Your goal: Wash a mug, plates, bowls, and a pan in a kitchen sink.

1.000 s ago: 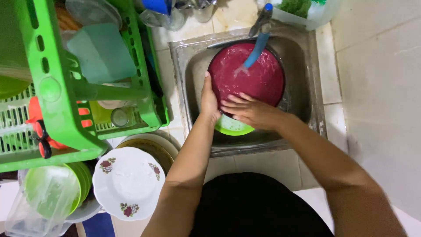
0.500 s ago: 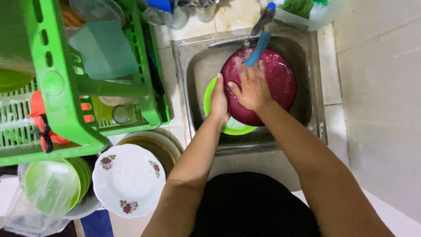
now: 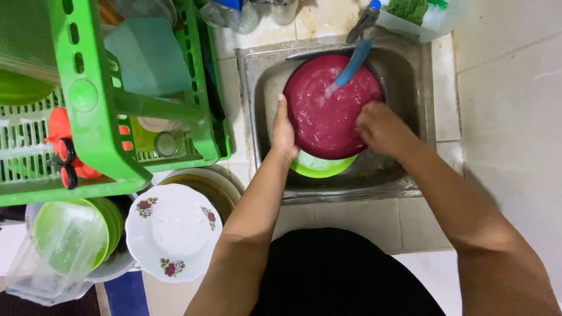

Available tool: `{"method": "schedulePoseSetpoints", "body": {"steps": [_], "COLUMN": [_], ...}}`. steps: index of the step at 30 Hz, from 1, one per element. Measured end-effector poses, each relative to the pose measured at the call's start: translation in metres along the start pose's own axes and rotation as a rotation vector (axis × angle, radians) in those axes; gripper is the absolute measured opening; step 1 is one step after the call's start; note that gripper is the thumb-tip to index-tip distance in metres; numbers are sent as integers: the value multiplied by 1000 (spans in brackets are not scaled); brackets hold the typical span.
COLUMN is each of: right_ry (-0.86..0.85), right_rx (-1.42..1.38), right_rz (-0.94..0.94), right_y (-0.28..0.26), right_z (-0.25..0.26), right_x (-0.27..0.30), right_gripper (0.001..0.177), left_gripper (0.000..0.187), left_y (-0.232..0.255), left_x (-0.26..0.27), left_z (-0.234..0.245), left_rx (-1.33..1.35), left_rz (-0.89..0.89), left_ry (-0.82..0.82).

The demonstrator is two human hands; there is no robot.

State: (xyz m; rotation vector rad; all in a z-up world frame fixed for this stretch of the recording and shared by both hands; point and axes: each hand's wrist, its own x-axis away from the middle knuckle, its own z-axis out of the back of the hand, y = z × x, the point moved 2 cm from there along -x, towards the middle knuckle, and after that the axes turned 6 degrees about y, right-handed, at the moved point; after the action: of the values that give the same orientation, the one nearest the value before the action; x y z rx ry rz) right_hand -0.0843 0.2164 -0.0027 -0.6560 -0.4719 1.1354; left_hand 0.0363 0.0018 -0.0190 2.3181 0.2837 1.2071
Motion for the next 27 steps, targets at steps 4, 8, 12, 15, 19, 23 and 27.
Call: {"method": "schedulePoseSetpoints", "body": {"steps": [4, 8, 12, 15, 19, 23, 27], "right_ry": [288, 372, 343, 8, -297, -165, 99], "right_rx": [364, 380, 302, 53, 226, 484, 128], "right_rz": [-145, -163, -41, 43, 231, 303, 185], "right_y": [3, -47, -58, -54, -57, -24, -43], "right_z": [1, -6, -49, -60, 1, 44, 72], "right_x": [-30, -76, -73, -40, 14, 71, 80], "right_gripper": [28, 56, 67, 67, 77, 66, 40], "left_gripper": [80, 82, 79, 80, 72, 71, 68], "left_y": [-8, -19, -21, -22, -19, -19, -52], "left_x": [8, 7, 2, -14, -26, -42, -87], "left_z": [-3, -4, -1, 6, 4, 1, 15], "left_rx": [-76, -66, -148, -34, -14, -169, -229], "left_rz": [23, 68, 118, 87, 134, 398, 553], "left_ry": [-41, -94, 17, -106, -168, -138, -203]}}
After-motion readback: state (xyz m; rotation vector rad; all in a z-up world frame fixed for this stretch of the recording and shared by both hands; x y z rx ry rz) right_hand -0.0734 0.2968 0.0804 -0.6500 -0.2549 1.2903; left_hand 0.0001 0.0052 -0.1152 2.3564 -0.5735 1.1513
